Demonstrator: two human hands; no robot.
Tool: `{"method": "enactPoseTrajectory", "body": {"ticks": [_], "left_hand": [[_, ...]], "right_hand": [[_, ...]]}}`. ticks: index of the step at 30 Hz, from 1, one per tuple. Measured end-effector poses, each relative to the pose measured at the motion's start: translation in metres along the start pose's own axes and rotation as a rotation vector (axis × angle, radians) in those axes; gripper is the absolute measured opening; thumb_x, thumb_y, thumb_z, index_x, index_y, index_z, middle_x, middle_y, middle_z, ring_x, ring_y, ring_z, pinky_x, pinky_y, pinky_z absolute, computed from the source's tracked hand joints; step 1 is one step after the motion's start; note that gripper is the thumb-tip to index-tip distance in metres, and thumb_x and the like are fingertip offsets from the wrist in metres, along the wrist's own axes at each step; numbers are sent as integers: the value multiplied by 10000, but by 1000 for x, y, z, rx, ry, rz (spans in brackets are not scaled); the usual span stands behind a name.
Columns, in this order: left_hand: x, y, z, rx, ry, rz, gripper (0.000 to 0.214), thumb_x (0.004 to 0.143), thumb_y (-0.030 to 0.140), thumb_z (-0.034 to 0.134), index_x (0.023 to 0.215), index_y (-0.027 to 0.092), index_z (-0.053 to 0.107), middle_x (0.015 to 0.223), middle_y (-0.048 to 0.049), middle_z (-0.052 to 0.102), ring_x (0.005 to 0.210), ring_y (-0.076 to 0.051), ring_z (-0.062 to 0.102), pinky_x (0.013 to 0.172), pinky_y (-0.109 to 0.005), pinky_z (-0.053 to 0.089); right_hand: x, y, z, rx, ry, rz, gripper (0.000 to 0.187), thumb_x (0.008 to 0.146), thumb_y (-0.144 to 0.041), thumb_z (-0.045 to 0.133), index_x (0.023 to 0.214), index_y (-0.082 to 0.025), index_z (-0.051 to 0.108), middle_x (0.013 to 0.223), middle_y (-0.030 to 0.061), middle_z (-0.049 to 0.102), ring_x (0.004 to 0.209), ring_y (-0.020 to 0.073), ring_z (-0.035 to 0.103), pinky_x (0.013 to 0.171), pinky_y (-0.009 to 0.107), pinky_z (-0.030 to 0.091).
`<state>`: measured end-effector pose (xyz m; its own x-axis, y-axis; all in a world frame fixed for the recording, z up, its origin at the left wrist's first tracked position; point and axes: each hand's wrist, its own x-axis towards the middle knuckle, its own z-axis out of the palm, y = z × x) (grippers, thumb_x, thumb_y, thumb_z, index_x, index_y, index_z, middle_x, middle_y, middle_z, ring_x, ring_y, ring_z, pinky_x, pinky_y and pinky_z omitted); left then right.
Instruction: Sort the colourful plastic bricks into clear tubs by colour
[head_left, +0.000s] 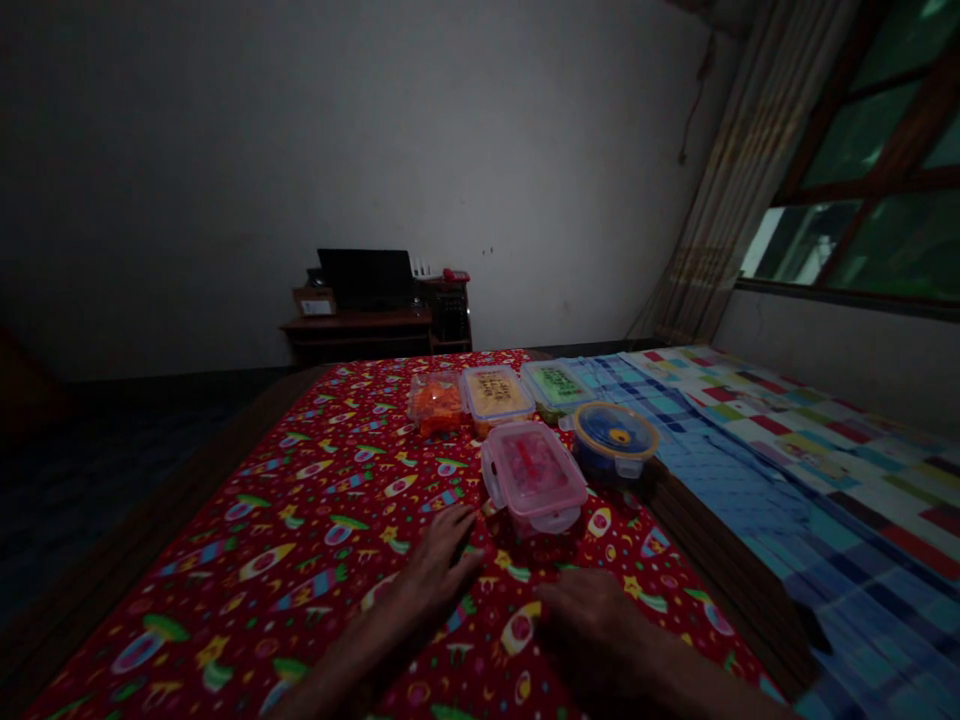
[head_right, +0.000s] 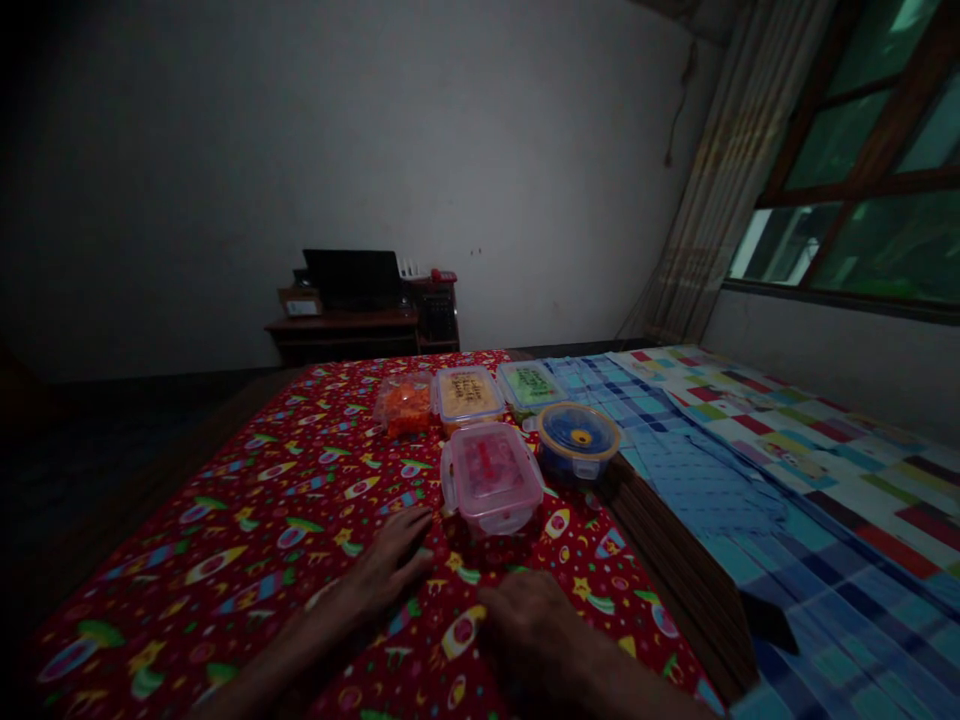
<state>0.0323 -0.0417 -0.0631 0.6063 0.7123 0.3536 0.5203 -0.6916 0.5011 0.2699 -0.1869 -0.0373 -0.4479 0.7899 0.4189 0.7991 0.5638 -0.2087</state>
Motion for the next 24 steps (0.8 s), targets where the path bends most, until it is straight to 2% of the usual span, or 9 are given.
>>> {"method": "enactPoseTrajectory", "body": {"ticks": [1,4,7,10,13,17,22,24], "left_hand": [[0,7,7,32,-25,13,586,862,499,493,1344,167,468,1404,-169,464,1306,-312,414,1052,-478,385],[8,30,23,98,-38,63,780,831,522,551,1465,179,252,1470,-195,357,1349,-344,333,1063,-518,337],[26,47,32,137,23,115,703,866,451,529,1458,208,238,1441,-179,392,1297,-331,388,1049,-530,322],[38,49,40,242,54,98,553,893,400,483,1387,183,364,1406,-184,435,1271,-343,403,1044,-563,293],[42,42,49,338,36,64,536,890,431,477,1337,140,429,1400,-207,441,1288,-369,381,1048,-581,271],[47,38,54,357,41,52,508,883,428,489,1311,157,454,1363,-184,488,1258,-359,419,1036,-576,291],[56,42,54,340,92,82,428,903,367,450,1291,188,467,1344,-149,506,1253,-331,428,1052,-534,300],[58,41,54,341,110,83,420,891,343,455,1278,180,478,1337,-148,511,1253,-339,423,1054,-534,298]], "right_hand": [[-12,13,-6,-43,77,98,209,831,-171,472,946,-201,644,700,61,675,609,179,628,584,281,504],[-38,61,-29,-149,217,404,283,851,-188,417,982,-212,667,803,80,717,666,191,671,592,284,517],[-50,108,-44,-267,296,529,303,877,-230,401,963,-198,690,970,120,715,852,232,683,739,354,548],[-51,141,-44,-337,316,506,307,878,-244,419,1015,-169,682,1118,159,669,1076,272,614,918,453,496],[-47,159,-36,-296,261,459,298,887,-229,406,988,-165,679,1129,151,659,1098,255,600,927,435,496],[-41,166,-27,-280,291,435,306,886,-218,392,1007,-148,664,1169,162,635,1107,255,595,908,419,509],[-32,170,-20,-342,343,425,282,849,-201,403,886,-160,679,967,164,692,976,280,644,859,454,527],[-31,174,-17,-350,364,413,273,833,-193,408,877,-163,675,952,161,693,958,282,645,846,457,531]]}}
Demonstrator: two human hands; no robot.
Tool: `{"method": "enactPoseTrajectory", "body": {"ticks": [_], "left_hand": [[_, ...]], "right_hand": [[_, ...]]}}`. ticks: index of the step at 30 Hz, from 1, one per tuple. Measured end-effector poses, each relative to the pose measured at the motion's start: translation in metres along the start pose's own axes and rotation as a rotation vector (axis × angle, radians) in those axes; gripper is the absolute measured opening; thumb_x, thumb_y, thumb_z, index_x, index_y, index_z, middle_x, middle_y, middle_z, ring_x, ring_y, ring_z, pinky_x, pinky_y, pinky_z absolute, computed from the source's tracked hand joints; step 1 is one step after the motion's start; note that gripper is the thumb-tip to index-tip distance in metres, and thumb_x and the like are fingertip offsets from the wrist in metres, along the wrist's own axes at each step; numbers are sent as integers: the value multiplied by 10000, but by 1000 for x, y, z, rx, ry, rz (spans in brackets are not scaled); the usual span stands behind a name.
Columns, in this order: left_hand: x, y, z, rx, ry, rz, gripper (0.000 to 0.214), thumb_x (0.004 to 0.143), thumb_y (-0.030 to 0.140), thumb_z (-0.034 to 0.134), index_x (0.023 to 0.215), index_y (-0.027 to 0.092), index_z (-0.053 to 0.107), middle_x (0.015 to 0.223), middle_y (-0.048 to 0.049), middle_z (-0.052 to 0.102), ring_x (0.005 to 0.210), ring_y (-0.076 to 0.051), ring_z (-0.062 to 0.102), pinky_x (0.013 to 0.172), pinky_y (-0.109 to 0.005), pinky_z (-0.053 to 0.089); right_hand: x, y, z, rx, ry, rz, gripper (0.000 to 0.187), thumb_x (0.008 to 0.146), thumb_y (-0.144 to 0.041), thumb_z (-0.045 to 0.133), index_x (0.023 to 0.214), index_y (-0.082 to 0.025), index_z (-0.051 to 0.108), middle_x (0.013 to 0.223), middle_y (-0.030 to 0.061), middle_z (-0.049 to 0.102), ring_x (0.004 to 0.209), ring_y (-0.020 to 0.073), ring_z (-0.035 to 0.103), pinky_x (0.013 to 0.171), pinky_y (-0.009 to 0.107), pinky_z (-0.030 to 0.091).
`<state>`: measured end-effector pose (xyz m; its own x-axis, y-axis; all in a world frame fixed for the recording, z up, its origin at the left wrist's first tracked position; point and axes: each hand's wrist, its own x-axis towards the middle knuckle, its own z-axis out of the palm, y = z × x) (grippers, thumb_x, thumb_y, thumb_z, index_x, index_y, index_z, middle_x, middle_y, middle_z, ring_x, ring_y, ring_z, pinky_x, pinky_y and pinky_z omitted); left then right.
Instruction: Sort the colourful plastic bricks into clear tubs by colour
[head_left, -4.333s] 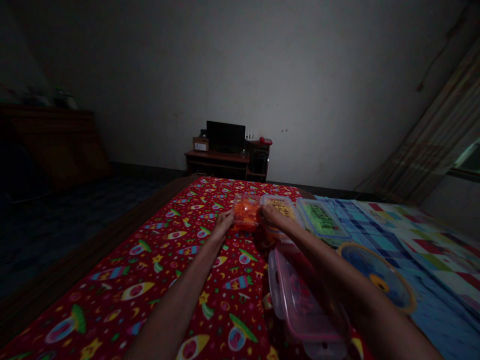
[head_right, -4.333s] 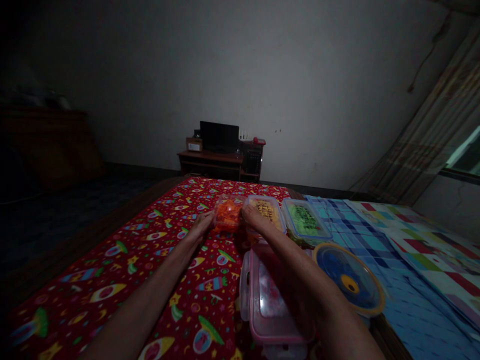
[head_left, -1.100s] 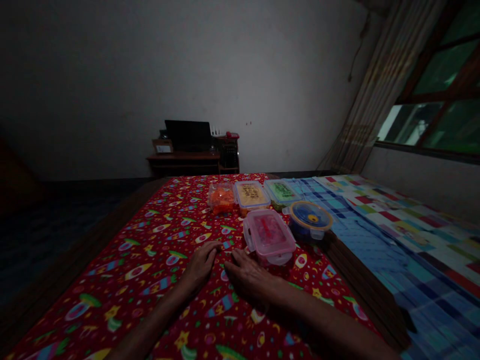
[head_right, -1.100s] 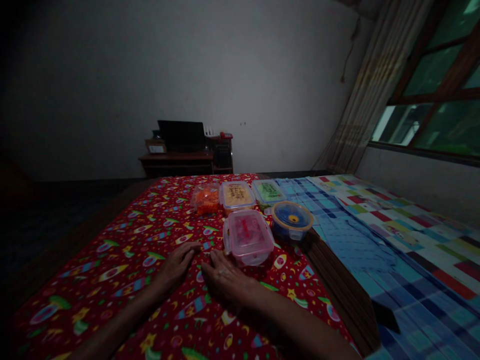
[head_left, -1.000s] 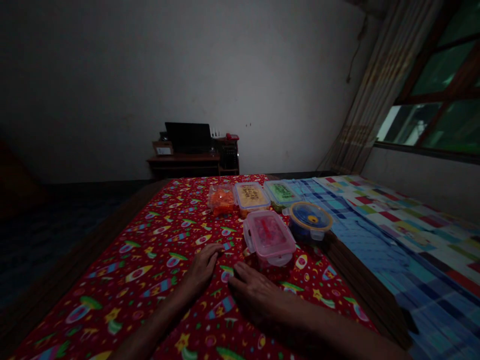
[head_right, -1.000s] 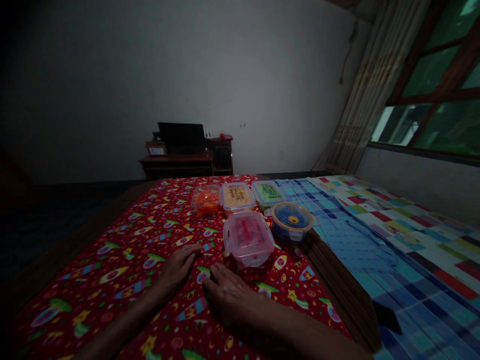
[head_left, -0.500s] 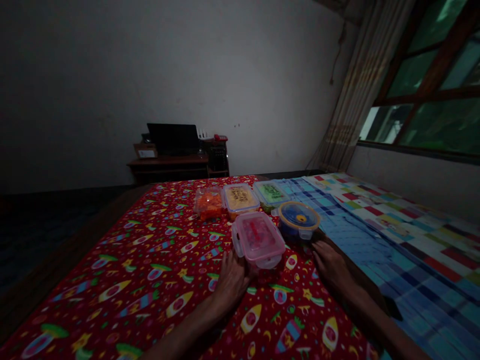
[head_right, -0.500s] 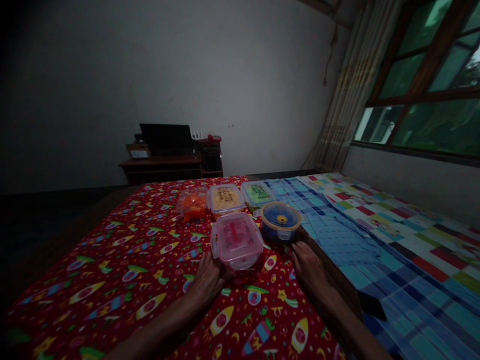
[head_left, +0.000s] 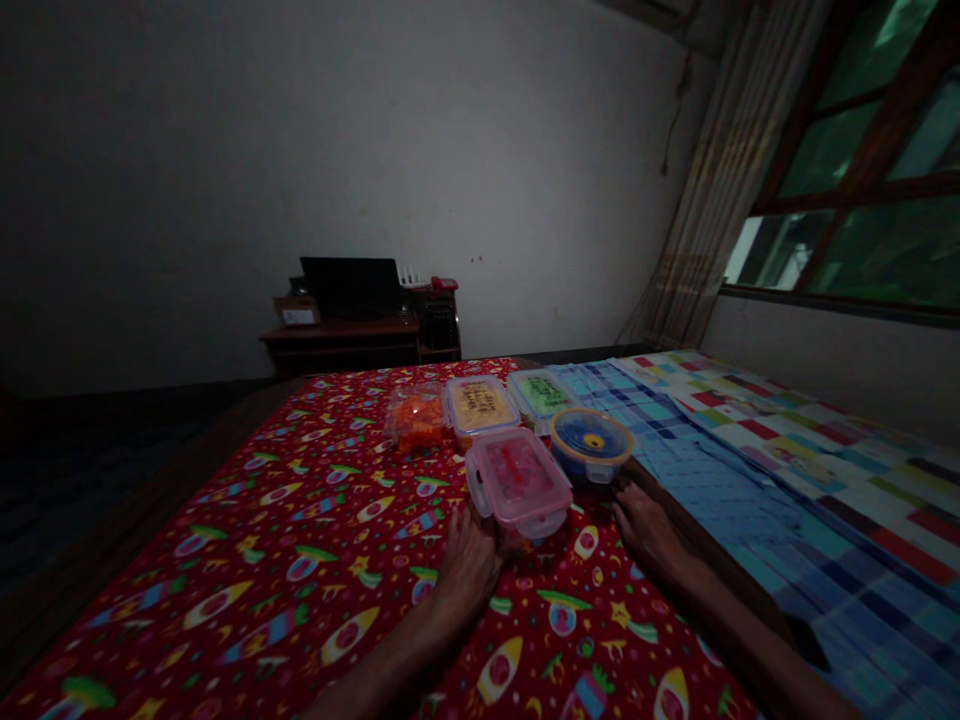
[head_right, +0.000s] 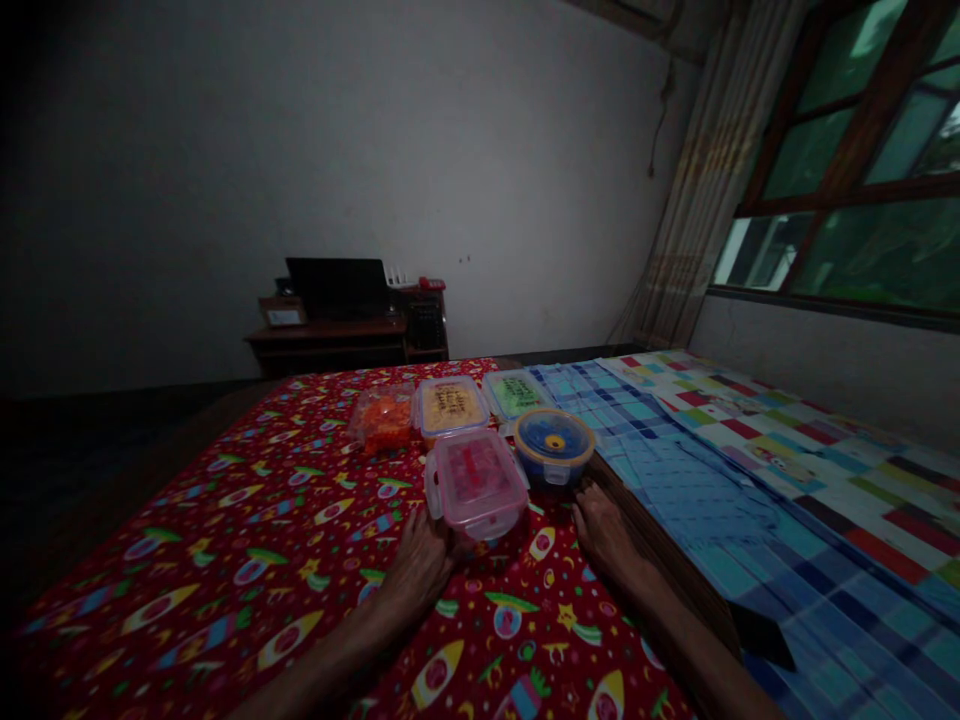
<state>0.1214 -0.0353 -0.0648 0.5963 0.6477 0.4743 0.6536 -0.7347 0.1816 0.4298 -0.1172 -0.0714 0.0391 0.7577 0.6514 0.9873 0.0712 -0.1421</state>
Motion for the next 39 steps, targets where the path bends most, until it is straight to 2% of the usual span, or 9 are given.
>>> {"method": "enactPoseTrajectory", "body": {"ticks": [6,10,17,21,24,30,33,36,39], "left_hand": [[1,-2,2,6,-55,-35,392,848,261,467,1218,140,513,1285,-166,545,1204,-340,462,1051,-515,301],[4,6,-9,-48,-46,-19,438,871,243,445,1294,129,422,1355,-172,478,1251,-315,425,1072,-508,289],[-10,-6,-16,-120,-21,39,552,888,338,477,1391,158,339,1413,-175,435,1326,-290,377,1085,-487,329],[-34,-34,-12,23,-37,28,522,936,425,379,1369,135,407,1413,-176,454,1321,-291,403,1061,-465,377],[-49,-54,-19,106,2,30,487,958,424,328,1370,184,427,1409,-119,479,1308,-258,427,1064,-434,391],[-64,-93,-36,161,77,-17,396,962,356,342,1285,227,532,1346,-69,549,1264,-228,477,1057,-429,414],[-67,-105,-38,160,106,-34,393,960,304,330,1270,197,547,1317,-76,575,1249,-219,495,1057,-436,419],[-69,-107,-38,167,121,-24,398,955,264,318,1268,174,547,1308,-86,582,1240,-220,504,1051,-438,427],[-70,-102,-40,164,134,-19,395,944,237,321,1250,171,562,1311,-95,580,1237,-221,508,1043,-435,436]], "right_hand": [[-4,7,10,3,20,-8,267,852,-230,402,865,-161,660,889,152,684,906,272,644,842,450,525],[-6,6,12,-13,43,-11,280,860,-234,389,875,-161,658,872,151,681,879,271,645,831,456,524],[-2,-11,-14,3,-1,-18,283,866,-236,395,893,-171,669,872,137,706,831,249,670,750,374,543],[-4,-48,-42,77,-90,11,293,896,-185,357,885,-176,650,846,99,708,737,193,671,658,286,506],[-10,-86,-48,144,-149,-116,255,889,-146,366,882,-161,620,761,68,687,643,156,639,594,248,441],[5,-175,-13,90,-403,-496,146,835,-144,489,709,-176,554,537,-7,587,410,92,446,445,254,201],[23,-218,9,100,-513,-689,144,871,-207,490,746,-174,555,524,-20,570,393,87,405,436,266,160],[31,-247,24,103,-508,-746,152,865,-261,503,747,-177,548,567,-4,606,414,98,438,444,273,148],[27,-257,32,126,-434,-666,194,889,-286,464,741,-183,536,613,11,637,441,105,472,470,283,156]]}}
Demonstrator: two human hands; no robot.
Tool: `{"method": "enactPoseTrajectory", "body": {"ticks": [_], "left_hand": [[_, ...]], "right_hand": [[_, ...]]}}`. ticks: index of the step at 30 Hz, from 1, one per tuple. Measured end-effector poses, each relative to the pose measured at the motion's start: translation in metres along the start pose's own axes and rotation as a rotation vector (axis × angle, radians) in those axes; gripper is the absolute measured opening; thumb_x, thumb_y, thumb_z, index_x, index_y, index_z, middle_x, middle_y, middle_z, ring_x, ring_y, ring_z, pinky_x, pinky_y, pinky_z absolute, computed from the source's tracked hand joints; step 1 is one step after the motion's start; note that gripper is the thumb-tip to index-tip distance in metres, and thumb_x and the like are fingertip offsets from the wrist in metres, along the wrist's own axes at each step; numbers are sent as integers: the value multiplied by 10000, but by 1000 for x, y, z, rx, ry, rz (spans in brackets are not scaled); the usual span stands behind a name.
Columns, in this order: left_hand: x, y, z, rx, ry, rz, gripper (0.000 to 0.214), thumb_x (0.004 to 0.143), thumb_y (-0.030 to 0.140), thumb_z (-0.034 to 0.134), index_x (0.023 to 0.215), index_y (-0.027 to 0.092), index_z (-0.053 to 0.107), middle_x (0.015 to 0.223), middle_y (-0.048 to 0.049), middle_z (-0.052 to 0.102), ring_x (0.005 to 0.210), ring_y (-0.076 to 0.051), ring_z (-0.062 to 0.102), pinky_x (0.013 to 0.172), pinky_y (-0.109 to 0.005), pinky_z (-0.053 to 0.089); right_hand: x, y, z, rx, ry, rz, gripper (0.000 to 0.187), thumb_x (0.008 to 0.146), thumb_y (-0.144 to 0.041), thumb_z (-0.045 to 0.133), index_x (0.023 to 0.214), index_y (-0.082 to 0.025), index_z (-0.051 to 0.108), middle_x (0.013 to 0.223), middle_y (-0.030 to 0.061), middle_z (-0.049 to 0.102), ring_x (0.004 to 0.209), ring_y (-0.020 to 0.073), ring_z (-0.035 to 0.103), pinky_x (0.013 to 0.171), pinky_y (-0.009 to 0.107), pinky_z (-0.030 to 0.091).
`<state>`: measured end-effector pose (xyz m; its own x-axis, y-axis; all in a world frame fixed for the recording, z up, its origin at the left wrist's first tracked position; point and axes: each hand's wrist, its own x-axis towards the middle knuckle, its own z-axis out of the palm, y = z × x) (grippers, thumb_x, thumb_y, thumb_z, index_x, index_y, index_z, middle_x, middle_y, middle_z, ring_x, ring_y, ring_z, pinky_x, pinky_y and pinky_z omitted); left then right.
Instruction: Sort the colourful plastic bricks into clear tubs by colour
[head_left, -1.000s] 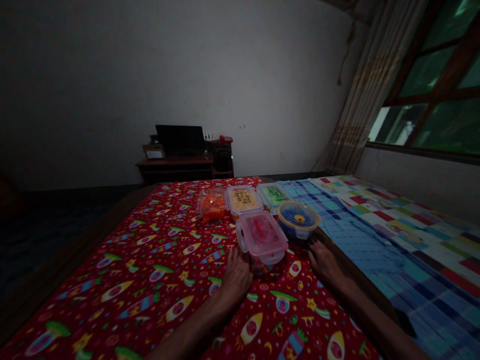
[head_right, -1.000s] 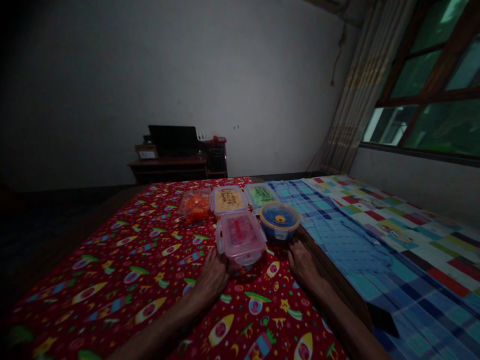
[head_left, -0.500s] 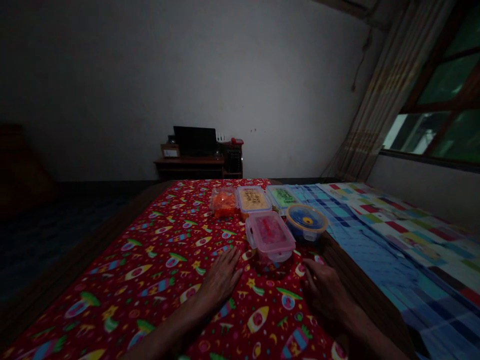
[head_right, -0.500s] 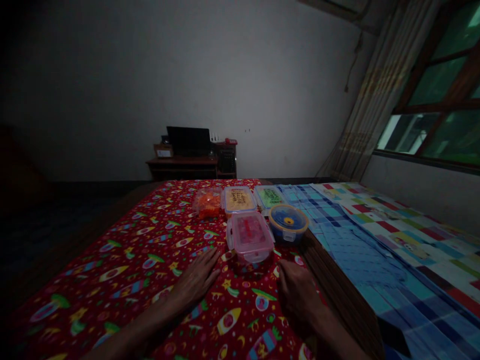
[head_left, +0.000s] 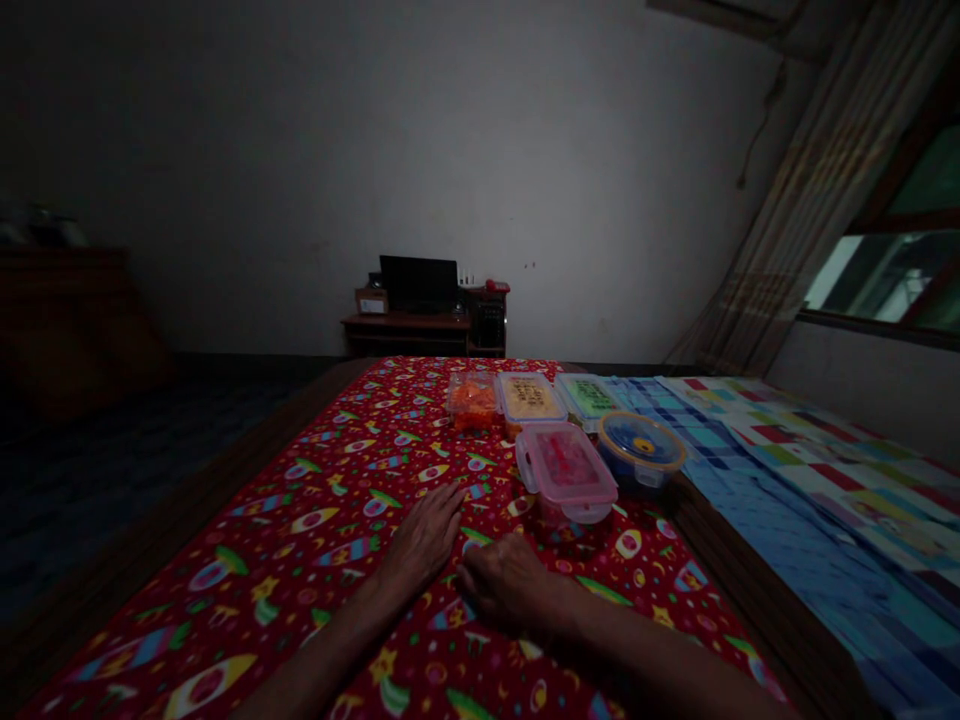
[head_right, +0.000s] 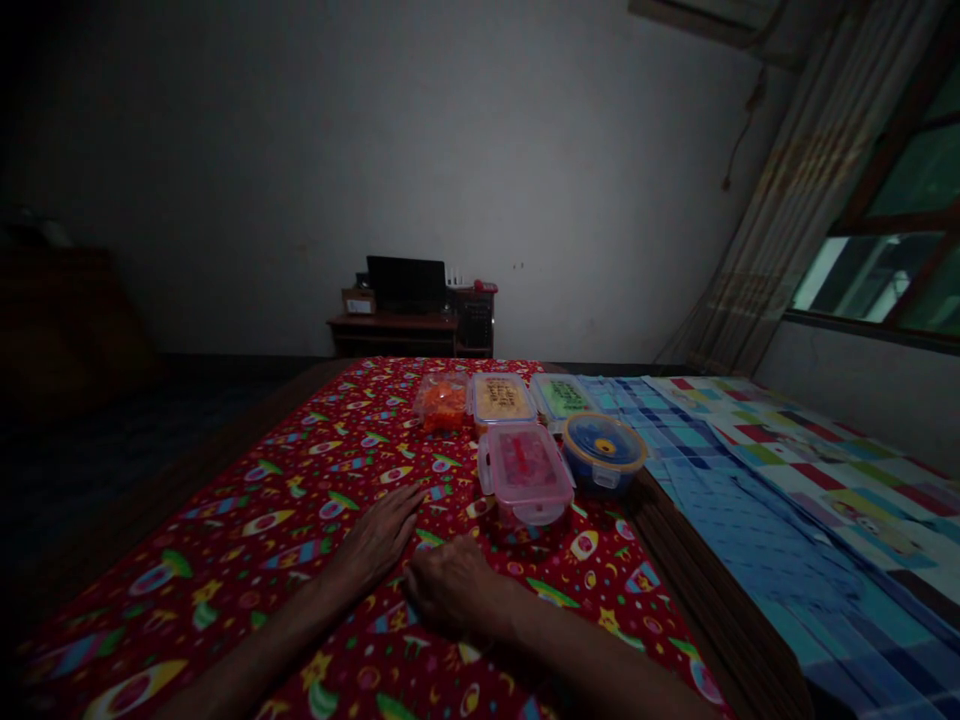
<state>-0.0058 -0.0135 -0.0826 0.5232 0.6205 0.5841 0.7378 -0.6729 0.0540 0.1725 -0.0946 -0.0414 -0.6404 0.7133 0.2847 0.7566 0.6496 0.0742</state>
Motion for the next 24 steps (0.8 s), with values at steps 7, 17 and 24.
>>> {"method": "enactPoseTrajectory", "body": {"ticks": [7,17,24], "left_hand": [[4,5,-7,20,-1,-20,389,937,232,328,1233,157,569,1286,-110,595,1202,-232,538,999,-434,476],[-4,4,-1,24,-10,-28,406,935,202,344,1310,178,499,1336,-95,556,1263,-221,483,1035,-423,447],[-5,5,-1,41,-39,-46,417,943,212,324,1327,198,487,1355,-83,541,1268,-220,479,1036,-418,446]], "right_hand": [[-9,2,6,63,45,51,167,899,-291,462,775,-198,525,659,-1,654,482,109,507,500,282,157],[-8,-2,-7,63,-63,28,143,913,-253,444,811,-192,523,691,15,654,512,120,511,540,257,254],[-11,1,-1,119,-19,-7,136,909,-265,462,805,-184,492,669,2,624,520,98,493,554,239,269]]}}
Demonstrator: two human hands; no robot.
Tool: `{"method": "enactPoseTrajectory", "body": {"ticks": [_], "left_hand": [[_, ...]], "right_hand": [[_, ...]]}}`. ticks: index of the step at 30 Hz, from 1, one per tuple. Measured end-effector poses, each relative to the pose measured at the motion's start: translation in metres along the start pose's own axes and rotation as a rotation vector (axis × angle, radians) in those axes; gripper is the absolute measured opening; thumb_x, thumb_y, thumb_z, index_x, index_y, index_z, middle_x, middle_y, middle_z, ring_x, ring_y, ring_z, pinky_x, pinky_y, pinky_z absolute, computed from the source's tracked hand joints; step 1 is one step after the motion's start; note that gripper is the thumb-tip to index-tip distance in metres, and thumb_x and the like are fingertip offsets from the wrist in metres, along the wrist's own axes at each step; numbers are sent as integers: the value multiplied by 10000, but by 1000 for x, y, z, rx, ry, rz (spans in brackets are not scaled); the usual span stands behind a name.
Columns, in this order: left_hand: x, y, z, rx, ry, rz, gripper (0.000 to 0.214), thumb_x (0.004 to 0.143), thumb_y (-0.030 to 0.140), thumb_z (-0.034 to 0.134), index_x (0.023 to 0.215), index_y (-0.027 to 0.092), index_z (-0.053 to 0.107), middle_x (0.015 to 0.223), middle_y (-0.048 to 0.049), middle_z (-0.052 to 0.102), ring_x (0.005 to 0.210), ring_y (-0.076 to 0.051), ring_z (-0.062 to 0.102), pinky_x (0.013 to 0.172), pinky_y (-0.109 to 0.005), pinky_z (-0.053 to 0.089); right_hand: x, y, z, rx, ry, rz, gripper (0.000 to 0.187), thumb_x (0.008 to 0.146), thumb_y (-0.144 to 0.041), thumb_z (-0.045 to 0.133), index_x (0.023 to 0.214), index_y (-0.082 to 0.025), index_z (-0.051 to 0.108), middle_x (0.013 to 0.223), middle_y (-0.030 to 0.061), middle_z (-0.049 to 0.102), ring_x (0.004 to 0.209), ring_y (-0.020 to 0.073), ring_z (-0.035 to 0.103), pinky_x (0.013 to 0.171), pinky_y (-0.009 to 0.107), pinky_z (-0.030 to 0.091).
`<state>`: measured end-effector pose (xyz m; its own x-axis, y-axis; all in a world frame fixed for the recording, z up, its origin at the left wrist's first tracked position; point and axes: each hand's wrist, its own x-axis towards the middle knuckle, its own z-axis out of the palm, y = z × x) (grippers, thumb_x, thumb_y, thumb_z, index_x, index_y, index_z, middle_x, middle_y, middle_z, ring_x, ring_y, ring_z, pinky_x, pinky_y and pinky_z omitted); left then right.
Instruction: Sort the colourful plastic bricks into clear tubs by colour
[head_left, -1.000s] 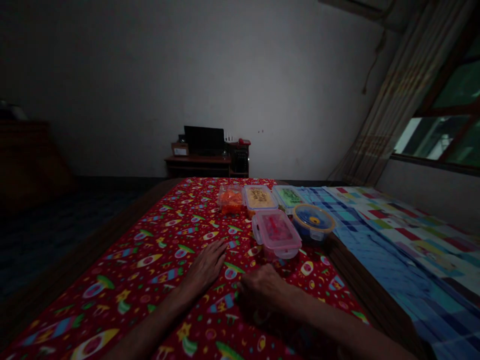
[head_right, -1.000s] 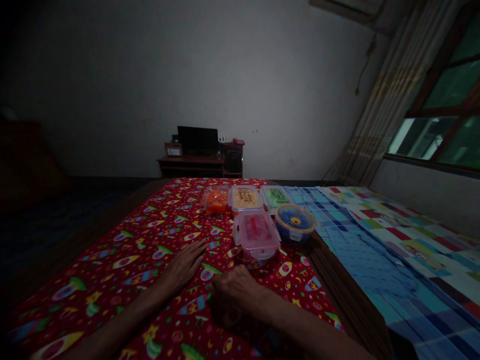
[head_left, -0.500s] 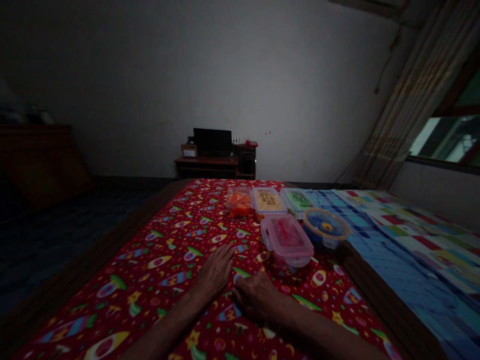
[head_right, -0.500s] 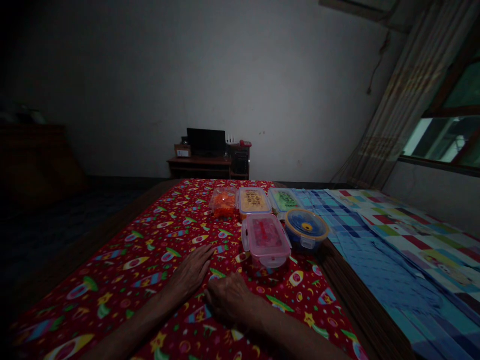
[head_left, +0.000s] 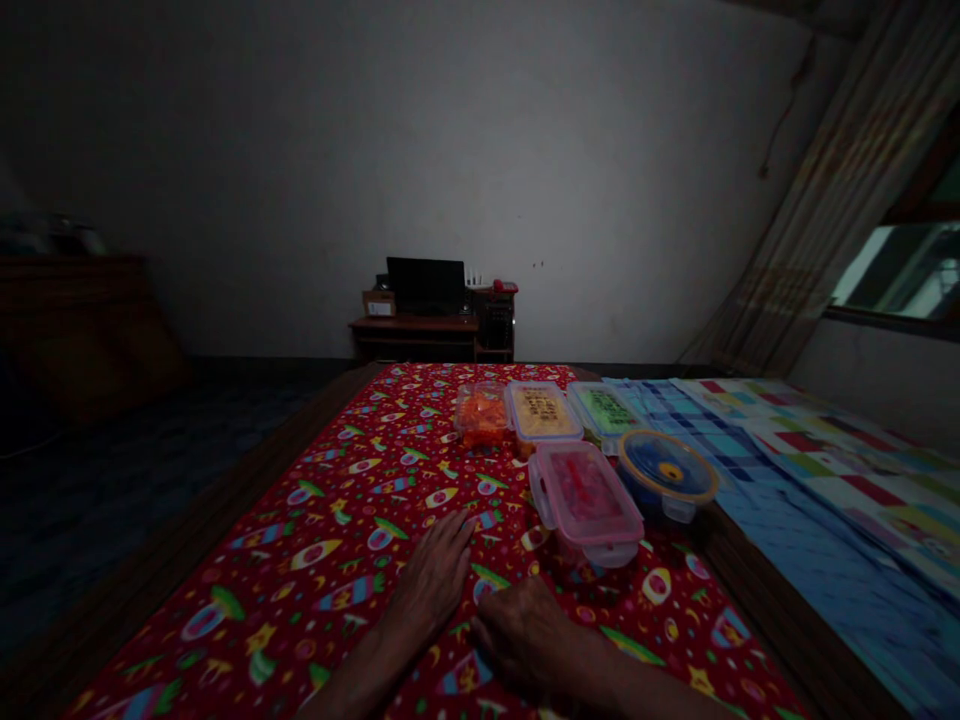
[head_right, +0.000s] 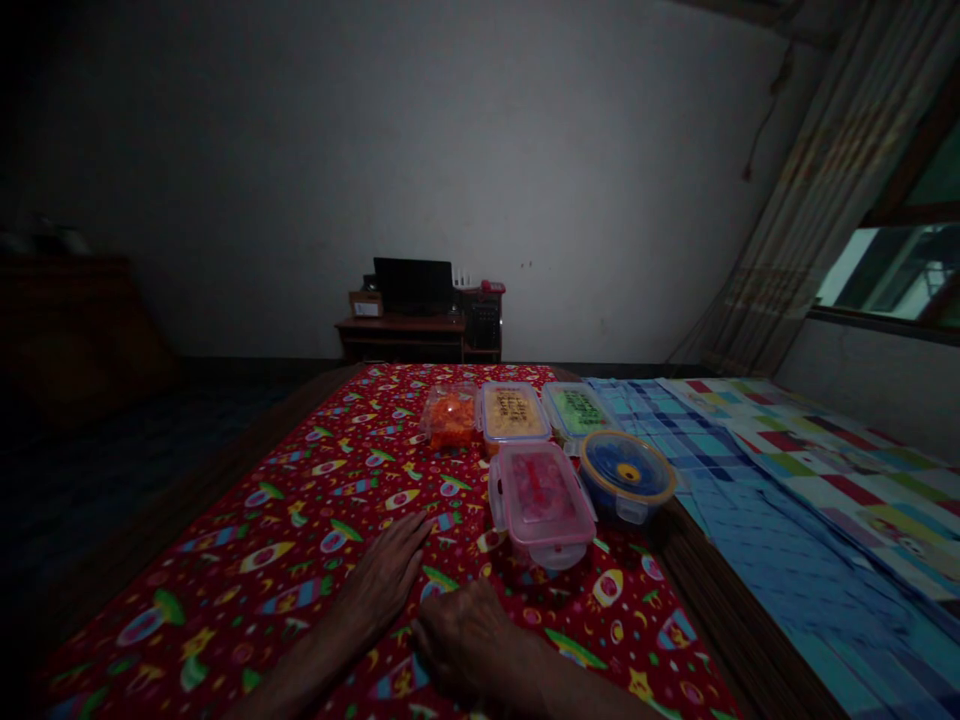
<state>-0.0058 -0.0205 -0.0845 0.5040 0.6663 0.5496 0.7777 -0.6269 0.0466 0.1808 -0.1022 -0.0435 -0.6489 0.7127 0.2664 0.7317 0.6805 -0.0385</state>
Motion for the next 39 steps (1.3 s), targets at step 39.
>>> {"method": "enactPoseTrajectory", "body": {"ticks": [39], "left_hand": [[-6,3,-2,-65,9,-25,455,933,193,346,1381,235,414,1401,-73,495,1307,-224,432,1055,-419,415]], "right_hand": [[-1,-2,-7,79,24,4,146,901,-246,465,765,-194,465,679,-12,631,546,102,521,553,286,225]]}}
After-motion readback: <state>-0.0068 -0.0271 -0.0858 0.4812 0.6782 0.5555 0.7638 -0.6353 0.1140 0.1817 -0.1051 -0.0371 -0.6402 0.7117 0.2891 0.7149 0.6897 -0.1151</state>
